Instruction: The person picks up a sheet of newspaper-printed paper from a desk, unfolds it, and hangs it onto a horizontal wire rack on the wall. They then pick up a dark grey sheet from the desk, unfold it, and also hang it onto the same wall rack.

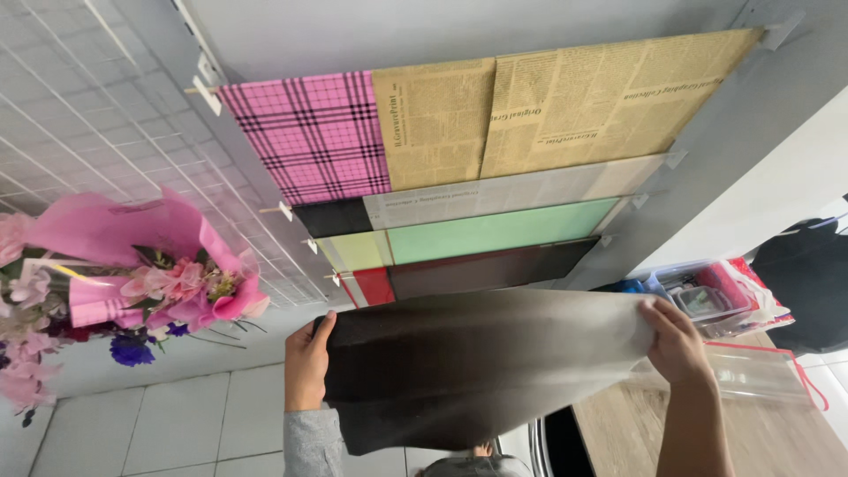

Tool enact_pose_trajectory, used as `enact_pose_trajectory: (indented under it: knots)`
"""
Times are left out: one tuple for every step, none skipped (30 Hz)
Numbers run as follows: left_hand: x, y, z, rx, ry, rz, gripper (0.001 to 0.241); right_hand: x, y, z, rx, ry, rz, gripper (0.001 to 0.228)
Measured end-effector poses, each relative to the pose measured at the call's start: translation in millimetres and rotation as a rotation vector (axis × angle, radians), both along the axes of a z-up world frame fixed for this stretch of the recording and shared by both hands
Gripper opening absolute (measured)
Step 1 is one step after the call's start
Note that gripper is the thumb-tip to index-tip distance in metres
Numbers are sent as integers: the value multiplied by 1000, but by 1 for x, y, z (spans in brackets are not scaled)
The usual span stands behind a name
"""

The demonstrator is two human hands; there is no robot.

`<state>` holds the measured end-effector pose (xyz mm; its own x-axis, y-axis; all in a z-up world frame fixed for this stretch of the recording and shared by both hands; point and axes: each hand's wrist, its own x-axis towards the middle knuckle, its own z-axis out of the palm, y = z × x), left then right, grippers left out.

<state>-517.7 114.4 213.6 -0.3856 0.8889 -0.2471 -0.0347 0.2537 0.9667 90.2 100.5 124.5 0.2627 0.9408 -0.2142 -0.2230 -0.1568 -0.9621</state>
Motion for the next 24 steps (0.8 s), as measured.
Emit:
enact_pose_trajectory:
  knots:
    - [6,8,-2,75,-1,7,66,13,1,3,110,-13,-34,29]
    - [10,14,-6,69,0,9,66,8,0,19,104,-13,-31,29]
    - [14,21,-9,51,-63,-22,57,3,1,35,-61,-106,-32,31]
    - [18,28,-12,34,-128,-49,50,-2,4,53,-224,-202,-27,35]
    - [24,32,-5,30,-129,-41,50,-1,11,54,-228,-203,-19,35]
    - [29,35,0,-91,-143,-82,43,0,16,54,-216,-147,-1,36]
    - [35,39,5,-212,-157,-123,41,0,21,52,-204,-90,17,38]
    - [37,46,-10,-230,-153,-122,41,9,29,40,-221,-84,17,38]
    - [39,53,-26,-182,-138,-108,44,18,37,28,-202,-46,25,35]
    - [39,60,-42,-130,-121,-97,51,24,45,15,-179,-6,31,37]
    - [39,62,-47,-144,-115,-97,51,25,46,9,-192,1,30,37]
    - [39,68,-50,-176,-110,-105,47,25,54,4,-265,16,-60,34]
    - [38,73,-52,-209,-105,-113,44,24,61,1,-338,31,-149,32]
    - [38,80,-56,-209,-97,-115,44,23,71,0,-339,38,-150,32]
    - [38,86,-59,-268,-98,-102,50,21,80,-1,-335,16,-121,34]
    - [38,95,-61,-327,-98,-98,56,21,86,0,-331,-6,-103,36]
    - [37,101,-63,-328,-91,-109,56,14,90,4,-331,1,-113,36]
    - [39,110,-65,-377,-88,-88,61,11,101,12,-419,-46,-153,33]
    - [40,118,-66,-427,-85,-67,68,7,112,20,-509,-91,-193,37]
    - [43,128,-65,-418,-93,-63,68,4,123,23,-499,-99,-190,37]
    - [45,138,-63,-474,-126,-64,53,1,133,26,-473,-32,-189,35]
    - [47,146,-61,-532,-161,-64,42,-3,144,28,-449,34,-184,34]
    - [51,151,-62,-524,-170,-58,42,-3,154,26,-441,25,-178,34]
    - [53,158,-60,-569,-175,-67,43,-4,167,23,-477,39,-167,33]
